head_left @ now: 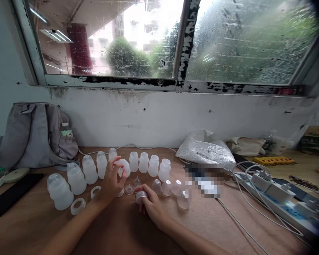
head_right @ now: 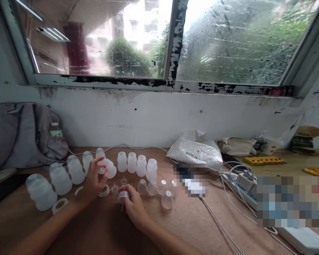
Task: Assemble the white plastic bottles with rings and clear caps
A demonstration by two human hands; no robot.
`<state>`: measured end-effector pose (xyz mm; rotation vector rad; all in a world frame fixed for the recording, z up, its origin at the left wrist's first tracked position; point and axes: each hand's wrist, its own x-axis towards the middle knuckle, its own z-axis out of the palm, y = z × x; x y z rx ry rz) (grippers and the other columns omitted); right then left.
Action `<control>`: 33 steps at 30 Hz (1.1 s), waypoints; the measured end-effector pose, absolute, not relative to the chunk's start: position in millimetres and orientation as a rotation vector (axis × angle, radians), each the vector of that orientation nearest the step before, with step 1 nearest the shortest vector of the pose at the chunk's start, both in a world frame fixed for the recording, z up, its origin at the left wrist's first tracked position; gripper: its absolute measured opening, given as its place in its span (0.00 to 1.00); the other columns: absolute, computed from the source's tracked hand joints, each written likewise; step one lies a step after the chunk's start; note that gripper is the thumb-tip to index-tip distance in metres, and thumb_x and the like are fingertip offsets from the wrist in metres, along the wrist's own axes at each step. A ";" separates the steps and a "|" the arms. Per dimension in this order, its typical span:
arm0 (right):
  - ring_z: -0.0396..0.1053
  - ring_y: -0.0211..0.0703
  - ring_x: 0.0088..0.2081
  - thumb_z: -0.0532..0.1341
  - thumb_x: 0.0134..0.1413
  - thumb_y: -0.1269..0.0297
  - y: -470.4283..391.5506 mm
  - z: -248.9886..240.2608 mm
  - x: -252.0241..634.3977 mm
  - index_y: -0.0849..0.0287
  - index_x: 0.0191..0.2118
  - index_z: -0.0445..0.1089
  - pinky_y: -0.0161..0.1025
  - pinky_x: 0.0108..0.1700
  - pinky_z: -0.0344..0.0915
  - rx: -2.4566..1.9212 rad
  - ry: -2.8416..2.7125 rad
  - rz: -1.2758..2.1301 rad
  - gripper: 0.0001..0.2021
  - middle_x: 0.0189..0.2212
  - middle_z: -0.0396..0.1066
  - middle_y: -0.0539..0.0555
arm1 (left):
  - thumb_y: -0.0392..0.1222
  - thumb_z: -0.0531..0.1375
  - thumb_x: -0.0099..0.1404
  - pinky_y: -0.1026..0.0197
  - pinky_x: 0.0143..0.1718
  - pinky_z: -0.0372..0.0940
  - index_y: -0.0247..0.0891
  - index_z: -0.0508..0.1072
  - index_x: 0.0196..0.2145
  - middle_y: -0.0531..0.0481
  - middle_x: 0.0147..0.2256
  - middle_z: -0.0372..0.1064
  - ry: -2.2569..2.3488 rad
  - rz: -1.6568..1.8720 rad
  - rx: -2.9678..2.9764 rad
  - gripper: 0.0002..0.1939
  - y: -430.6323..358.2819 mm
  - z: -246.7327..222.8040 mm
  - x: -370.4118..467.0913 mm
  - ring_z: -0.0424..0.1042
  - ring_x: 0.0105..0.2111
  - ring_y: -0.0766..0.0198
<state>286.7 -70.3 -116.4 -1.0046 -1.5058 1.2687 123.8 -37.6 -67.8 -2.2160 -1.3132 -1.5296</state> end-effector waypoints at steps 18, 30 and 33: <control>0.62 0.35 0.23 0.50 0.54 0.57 -82.6 -103.3 288.8 0.57 0.47 0.58 0.33 0.26 0.61 -0.919 -1.311 1.238 0.16 0.22 0.64 0.48 | 0.41 0.58 0.54 0.56 0.44 0.61 0.42 0.57 0.48 0.47 0.43 0.62 -1.582 -1.462 -2.872 0.24 -93.5 -107.0 123.5 0.64 0.42 0.58; 0.62 0.34 0.23 0.54 0.52 0.59 -82.8 -104.2 287.3 0.58 0.42 0.61 0.32 0.24 0.60 -0.917 -1.511 1.093 0.12 0.23 0.64 0.48 | 0.36 0.55 0.52 0.59 0.39 0.64 0.47 0.57 0.53 0.47 0.40 0.59 -1.543 -1.097 -2.551 0.29 -86.4 -118.2 111.4 0.64 0.39 0.60; 0.62 0.34 0.24 0.54 0.52 0.60 -81.2 -105.0 288.7 0.58 0.41 0.62 0.32 0.26 0.60 -0.942 -1.535 1.043 0.11 0.24 0.64 0.49 | 0.34 0.54 0.51 0.59 0.39 0.63 0.47 0.56 0.54 0.48 0.40 0.59 -1.516 -1.038 -2.563 0.31 -85.9 -116.0 109.2 0.64 0.39 0.60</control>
